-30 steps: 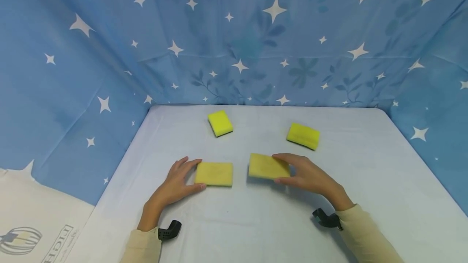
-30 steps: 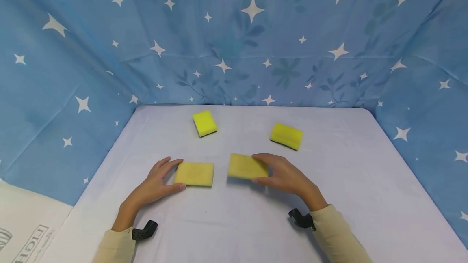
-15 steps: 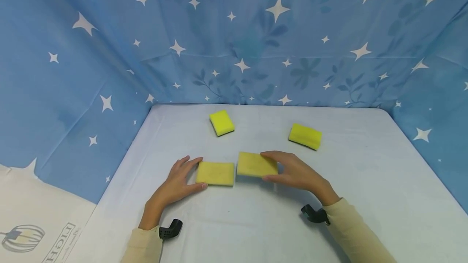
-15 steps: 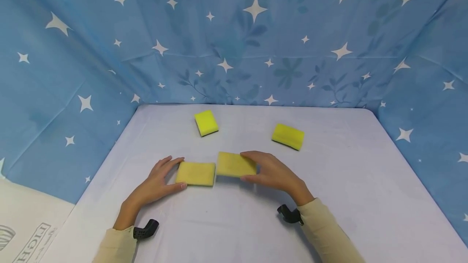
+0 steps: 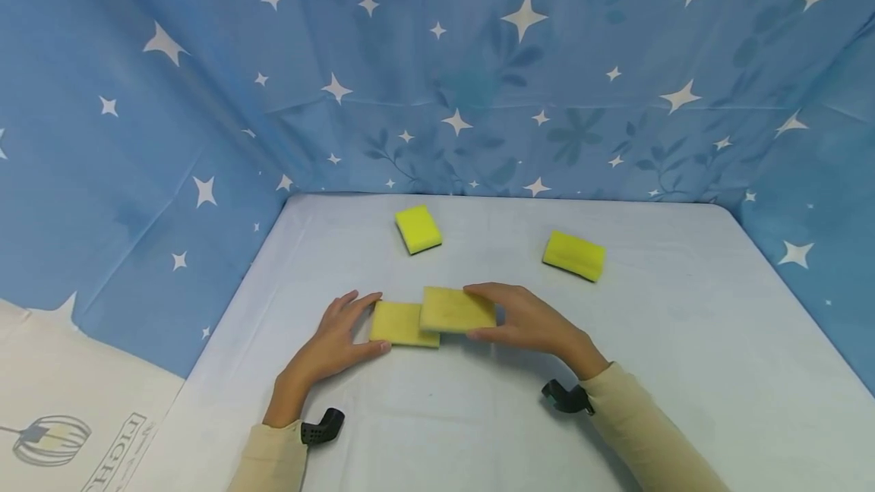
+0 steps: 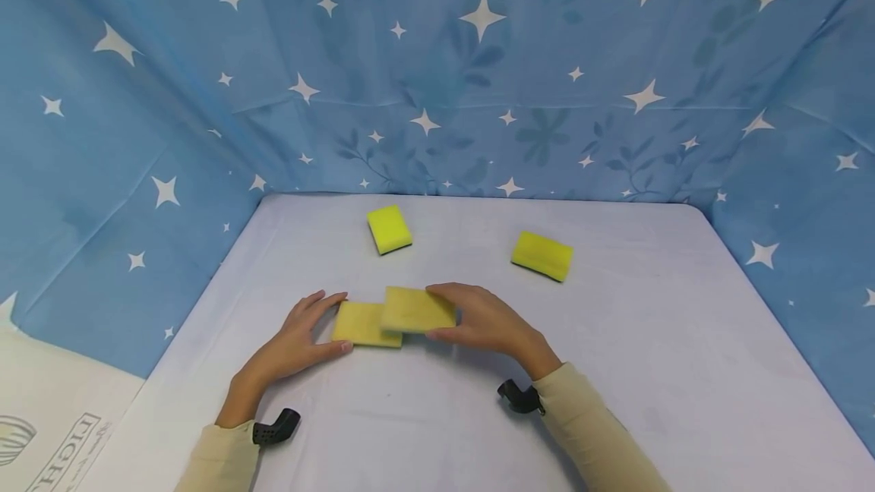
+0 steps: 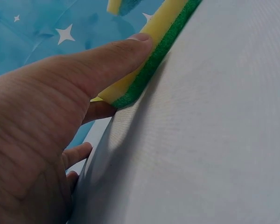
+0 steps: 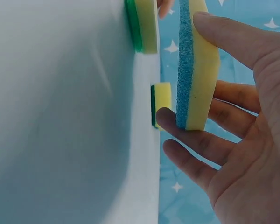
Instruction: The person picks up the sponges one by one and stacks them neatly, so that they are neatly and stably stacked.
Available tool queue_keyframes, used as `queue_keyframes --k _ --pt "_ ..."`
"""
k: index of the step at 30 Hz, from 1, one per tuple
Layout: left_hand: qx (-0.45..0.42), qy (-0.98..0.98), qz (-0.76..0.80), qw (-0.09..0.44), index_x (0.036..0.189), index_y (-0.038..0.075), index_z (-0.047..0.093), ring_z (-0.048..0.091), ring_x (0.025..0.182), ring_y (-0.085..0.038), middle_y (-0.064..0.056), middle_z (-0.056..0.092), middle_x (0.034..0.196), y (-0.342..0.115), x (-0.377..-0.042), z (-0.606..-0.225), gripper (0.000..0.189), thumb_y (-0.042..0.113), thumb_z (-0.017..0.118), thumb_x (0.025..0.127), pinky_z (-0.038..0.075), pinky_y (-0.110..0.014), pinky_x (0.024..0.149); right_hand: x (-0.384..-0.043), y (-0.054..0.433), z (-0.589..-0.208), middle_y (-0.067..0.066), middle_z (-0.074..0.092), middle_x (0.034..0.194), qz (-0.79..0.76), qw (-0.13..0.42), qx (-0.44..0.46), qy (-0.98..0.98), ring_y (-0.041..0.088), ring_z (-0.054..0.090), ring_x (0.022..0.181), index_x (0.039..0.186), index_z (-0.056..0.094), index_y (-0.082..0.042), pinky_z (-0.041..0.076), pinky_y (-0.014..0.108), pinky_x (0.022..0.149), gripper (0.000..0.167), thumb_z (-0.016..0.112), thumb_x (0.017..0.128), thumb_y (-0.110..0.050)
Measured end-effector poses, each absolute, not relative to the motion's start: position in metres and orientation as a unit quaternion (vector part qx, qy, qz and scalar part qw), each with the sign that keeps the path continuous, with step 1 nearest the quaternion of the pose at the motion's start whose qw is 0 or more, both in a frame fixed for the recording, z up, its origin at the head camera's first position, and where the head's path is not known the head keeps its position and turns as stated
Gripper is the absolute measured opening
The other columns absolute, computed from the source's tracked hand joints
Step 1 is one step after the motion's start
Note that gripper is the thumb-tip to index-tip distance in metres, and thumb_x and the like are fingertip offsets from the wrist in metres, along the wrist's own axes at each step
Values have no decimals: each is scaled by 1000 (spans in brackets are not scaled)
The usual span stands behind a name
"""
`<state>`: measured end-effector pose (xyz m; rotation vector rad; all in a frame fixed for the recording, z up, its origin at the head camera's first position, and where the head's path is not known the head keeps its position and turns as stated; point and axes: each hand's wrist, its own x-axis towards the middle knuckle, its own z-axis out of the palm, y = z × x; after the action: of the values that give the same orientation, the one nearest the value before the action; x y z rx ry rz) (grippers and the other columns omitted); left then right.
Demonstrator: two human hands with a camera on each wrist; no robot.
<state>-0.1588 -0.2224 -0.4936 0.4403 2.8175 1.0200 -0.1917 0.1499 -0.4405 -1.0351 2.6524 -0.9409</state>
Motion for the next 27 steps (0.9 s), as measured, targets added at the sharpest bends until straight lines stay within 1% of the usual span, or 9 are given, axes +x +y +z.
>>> queue_keyframes --k 8,13,16,19,23,24,27 --pt "140 929 337 60 165 18 44 19 159 -47 -19 36 169 -222 -160 -493 91 55 82 91 26 -77 116 -195 127 -441 5 60 153 -303 59 -357 882 27 55 142 155 58 -10 44 50 116 75 80 96 -51" --pt "126 931 335 70 165 20 43 18 159 -47 -21 32 170 -222 -160 -491 92 57 82 91 26 -78 116 -195 112 -440 6 62 151 -289 52 -362 885 26 58 140 154 59 -10 47 49 114 74 80 96 -50" --pt "121 931 335 73 166 21 42 17 159 -46 -21 31 171 -222 -160 -491 94 59 82 90 25 -77 117 -196 103 -440 6 64 149 -281 47 -367 886 26 59 137 153 60 -10 48 49 113 73 81 95 -50" --pt "126 930 338 67 168 20 38 18 160 -44 -15 38 169 -223 -160 -491 97 57 83 90 23 -75 119 -197 94 -441 6 65 147 -271 45 -372 886 26 61 135 153 60 -10 50 48 111 72 79 96 -51" --pt "141 926 345 50 170 18 29 21 159 -42 -6 52 160 -223 -161 -492 105 53 85 89 23 -72 121 -197 85 -445 6 66 146 -256 47 -372 891 25 63 132 153 60 -11 52 47 109 73 77 97 -55" --pt "145 926 347 47 171 17 27 22 159 -42 -6 53 158 -223 -161 -492 106 52 86 89 23 -71 121 -196 83 -445 7 66 146 -252 45 -372 892 25 64 131 153 60 -11 52 48 108 73 76 97 -55" --pt "146 925 348 43 171 16 26 24 158 -43 -7 53 158 -223 -161 -492 108 53 86 89 24 -71 121 -196 78 -446 7 67 144 -246 38 -377 892 24 65 128 152 61 -11 53 46 107 72 77 97 -53"
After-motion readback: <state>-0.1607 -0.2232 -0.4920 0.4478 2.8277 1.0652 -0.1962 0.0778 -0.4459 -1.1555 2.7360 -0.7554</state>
